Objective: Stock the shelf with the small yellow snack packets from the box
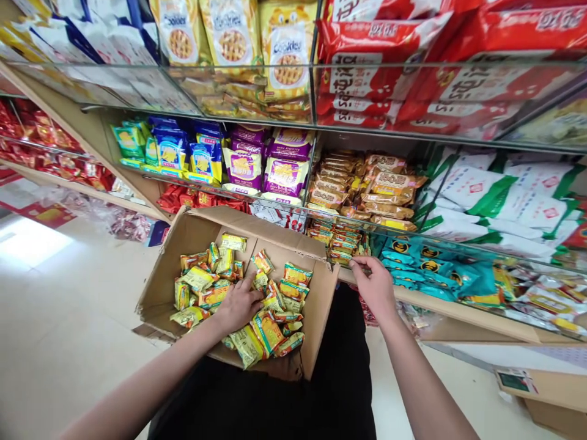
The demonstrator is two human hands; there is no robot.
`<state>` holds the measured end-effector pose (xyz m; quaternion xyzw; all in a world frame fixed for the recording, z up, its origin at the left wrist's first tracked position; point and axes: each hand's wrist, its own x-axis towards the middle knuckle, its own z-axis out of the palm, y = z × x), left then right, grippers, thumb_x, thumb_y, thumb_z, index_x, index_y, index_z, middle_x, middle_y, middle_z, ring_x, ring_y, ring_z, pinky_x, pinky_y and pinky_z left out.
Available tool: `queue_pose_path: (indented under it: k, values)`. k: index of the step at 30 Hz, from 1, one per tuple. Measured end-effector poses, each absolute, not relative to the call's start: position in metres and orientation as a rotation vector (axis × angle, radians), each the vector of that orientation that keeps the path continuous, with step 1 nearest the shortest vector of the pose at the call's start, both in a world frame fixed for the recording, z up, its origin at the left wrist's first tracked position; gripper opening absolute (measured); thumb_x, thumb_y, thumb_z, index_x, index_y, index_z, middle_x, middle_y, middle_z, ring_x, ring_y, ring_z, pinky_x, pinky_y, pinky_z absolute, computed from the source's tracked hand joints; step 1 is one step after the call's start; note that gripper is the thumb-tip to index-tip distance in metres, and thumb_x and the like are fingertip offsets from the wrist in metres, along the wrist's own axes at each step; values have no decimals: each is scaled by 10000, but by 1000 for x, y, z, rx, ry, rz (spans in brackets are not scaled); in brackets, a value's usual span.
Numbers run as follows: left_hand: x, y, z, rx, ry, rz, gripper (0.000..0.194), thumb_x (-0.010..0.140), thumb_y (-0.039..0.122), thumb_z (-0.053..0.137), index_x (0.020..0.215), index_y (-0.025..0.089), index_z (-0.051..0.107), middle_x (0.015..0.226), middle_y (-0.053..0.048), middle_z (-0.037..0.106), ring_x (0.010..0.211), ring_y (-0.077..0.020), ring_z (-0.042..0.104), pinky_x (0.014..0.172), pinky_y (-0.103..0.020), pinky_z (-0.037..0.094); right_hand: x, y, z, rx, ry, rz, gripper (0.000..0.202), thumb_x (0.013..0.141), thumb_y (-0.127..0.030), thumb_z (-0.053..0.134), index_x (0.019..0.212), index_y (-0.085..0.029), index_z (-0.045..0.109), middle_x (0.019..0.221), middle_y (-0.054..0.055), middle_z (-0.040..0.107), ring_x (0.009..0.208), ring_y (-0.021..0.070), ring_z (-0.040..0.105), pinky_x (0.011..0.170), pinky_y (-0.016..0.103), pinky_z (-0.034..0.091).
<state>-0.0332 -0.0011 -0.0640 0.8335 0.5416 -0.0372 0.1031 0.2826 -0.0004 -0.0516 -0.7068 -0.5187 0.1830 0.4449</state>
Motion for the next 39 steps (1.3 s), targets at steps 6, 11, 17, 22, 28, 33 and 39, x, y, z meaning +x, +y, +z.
queue_pose_path:
  k: [6, 11, 17, 22, 28, 33, 39]
  values:
    - [-33, -2, -61, 2629, 1238, -28, 233, 730, 178, 546, 959, 216, 570, 1353, -55, 349, 1224, -287, 305, 922, -460, 333, 254, -32, -36, -1690, -1232, 536, 258, 739, -399, 558, 858, -179, 620, 854, 53, 637, 706, 161, 584, 652, 295, 471]
    - [-32, 6, -60, 2512, 1169, -11, 154, 806, 225, 462, 907, 211, 578, 941, -45, 622, 937, -205, 538, 837, -373, 383, 232, -53, -24, -1592, -1385, 311, 171, 778, -324, 539, 842, -185, 615, 929, 53, 603, 820, 163, 574, 685, 279, 478]
    - [-27, 8, -71, 2427, 1158, -15, 279, 747, 189, 547, 1025, 210, 565, 1047, -72, 600, 999, -233, 521, 855, -362, 379, 218, -69, -22, -1560, -1546, 110, 139, 790, -274, 527, 840, -173, 608, 968, 76, 568, 805, 159, 571, 702, 298, 486]
    - [-29, 6, -43, 2232, 1184, 473, 232, 754, 270, 571, 965, 174, 579, 938, -68, 610, 926, -203, 530, 829, -348, 406, 206, -81, -23, -1546, -1498, 229, 142, 769, -301, 558, 833, -186, 610, 949, 77, 589, 871, 200, 555, 794, 368, 456]
    - [-12, -24, 2, 2176, 750, 874, 197, 764, 106, 489, 899, 200, 598, 1065, -73, 533, 1044, -175, 480, 901, -345, 387, 165, -85, -18, -1254, -880, 1482, 349, 795, -449, 498, 1050, -213, 530, 950, 68, 604, 740, 183, 589, 525, 281, 488]
    - [4, -44, 0, 1704, 863, 1029, 320, 772, 96, 443, 1049, 229, 534, 1337, -79, 349, 1220, -219, 345, 949, -396, 355, 154, -79, -14, -1129, -772, 1468, 410, 694, -322, 666, 1066, -224, 523, 1032, 42, 608, 918, 182, 571, 766, 307, 477]
    - [17, -42, 0, 972, 788, 865, 478, 752, 283, 589, 1182, 181, 404, 925, -63, 650, 833, -160, 605, 755, -291, 463, 157, -80, -19, -1196, -945, 1343, 435, 707, -310, 648, 1088, -212, 464, 998, 59, 624, 906, 193, 585, 784, 342, 476]
